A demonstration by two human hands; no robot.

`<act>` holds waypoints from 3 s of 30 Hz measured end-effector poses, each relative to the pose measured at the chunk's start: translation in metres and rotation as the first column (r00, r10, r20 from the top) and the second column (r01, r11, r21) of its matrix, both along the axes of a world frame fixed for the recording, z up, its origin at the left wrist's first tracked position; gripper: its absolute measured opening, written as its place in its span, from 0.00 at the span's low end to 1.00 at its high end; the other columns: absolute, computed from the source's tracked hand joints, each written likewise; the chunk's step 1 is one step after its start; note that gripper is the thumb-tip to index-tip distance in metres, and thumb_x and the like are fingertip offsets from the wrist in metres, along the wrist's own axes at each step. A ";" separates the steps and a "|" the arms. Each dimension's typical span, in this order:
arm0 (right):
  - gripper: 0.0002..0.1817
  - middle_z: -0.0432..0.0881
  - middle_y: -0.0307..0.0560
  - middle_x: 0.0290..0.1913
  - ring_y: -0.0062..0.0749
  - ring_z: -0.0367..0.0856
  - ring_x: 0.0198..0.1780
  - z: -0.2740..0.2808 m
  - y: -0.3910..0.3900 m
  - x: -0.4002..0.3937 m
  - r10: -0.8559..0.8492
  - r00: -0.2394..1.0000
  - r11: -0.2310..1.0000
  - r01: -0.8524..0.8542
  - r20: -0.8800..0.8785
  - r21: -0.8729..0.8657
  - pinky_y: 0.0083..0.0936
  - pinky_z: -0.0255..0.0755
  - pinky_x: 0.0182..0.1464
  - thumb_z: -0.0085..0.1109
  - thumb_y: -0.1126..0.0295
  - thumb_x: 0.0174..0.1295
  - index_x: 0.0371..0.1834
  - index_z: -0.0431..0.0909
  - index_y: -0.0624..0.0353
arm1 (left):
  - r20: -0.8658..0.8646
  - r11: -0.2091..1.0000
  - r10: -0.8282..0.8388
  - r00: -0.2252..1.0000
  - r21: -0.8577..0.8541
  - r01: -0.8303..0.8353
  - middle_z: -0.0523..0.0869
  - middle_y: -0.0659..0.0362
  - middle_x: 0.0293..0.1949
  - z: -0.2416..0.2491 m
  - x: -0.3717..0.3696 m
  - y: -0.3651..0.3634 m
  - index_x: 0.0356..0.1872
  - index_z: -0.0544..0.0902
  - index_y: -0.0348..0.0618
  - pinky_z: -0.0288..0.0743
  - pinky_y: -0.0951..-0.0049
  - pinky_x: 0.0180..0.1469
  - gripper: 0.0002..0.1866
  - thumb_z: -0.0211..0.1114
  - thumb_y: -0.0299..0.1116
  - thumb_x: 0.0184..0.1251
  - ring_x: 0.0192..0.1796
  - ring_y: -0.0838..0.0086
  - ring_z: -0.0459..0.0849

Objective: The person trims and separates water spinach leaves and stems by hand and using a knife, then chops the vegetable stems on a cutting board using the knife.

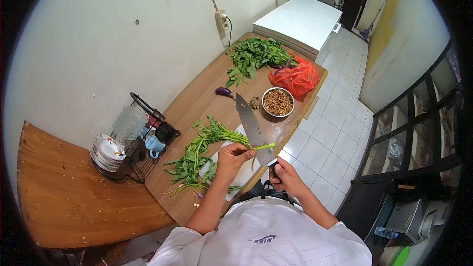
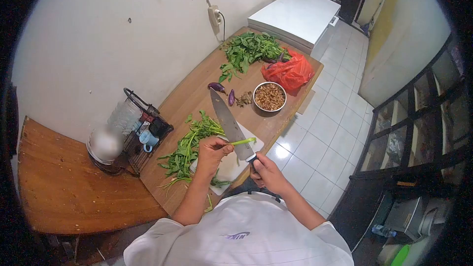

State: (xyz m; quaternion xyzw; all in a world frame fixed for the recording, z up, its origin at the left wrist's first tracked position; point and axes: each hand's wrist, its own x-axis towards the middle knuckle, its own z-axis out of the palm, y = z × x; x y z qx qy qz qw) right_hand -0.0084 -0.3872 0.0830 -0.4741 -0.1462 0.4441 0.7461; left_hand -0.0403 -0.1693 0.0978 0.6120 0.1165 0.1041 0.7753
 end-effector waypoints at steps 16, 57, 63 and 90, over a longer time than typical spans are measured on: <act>0.19 0.61 0.32 0.24 0.14 0.56 0.20 0.006 0.003 -0.001 -0.072 0.997 0.986 0.076 0.030 -0.146 0.15 0.52 0.21 0.42 0.51 0.80 0.61 0.66 0.53 | -0.090 0.984 -0.056 0.994 -0.171 0.040 0.87 0.64 0.32 -0.011 0.002 0.002 0.39 0.89 0.35 0.71 0.82 0.38 0.08 0.75 0.29 0.65 0.34 0.85 0.78; 0.18 0.60 0.31 0.23 0.14 0.54 0.19 0.011 0.008 -0.007 -0.002 0.999 0.991 -0.004 -0.048 -0.137 0.16 0.51 0.20 0.41 0.54 0.81 0.65 0.65 0.50 | -0.028 0.928 -0.090 0.996 -0.365 0.074 0.90 0.62 0.43 -0.023 0.002 0.007 0.50 0.85 0.39 0.79 0.78 0.47 0.14 0.74 0.27 0.64 0.41 0.81 0.85; 0.10 0.60 0.30 0.23 0.13 0.54 0.19 0.016 0.004 -0.001 0.039 0.999 0.972 -0.039 -0.005 -0.232 0.16 0.52 0.20 0.41 0.59 0.81 0.50 0.66 0.52 | -0.117 0.901 -0.105 0.987 -0.431 0.045 0.90 0.63 0.42 -0.019 0.003 0.007 0.50 0.85 0.43 0.81 0.76 0.50 0.14 0.74 0.25 0.63 0.43 0.79 0.87; 0.14 0.61 0.30 0.24 0.13 0.55 0.20 0.013 0.008 -0.006 -0.066 0.996 0.986 0.074 0.056 -0.148 0.15 0.52 0.20 0.43 0.55 0.81 0.46 0.67 0.54 | 0.025 0.972 0.009 1.000 -0.236 -0.003 0.90 0.53 0.47 -0.002 0.001 -0.012 0.65 0.73 0.33 0.77 0.76 0.57 0.25 0.68 0.22 0.69 0.50 0.77 0.85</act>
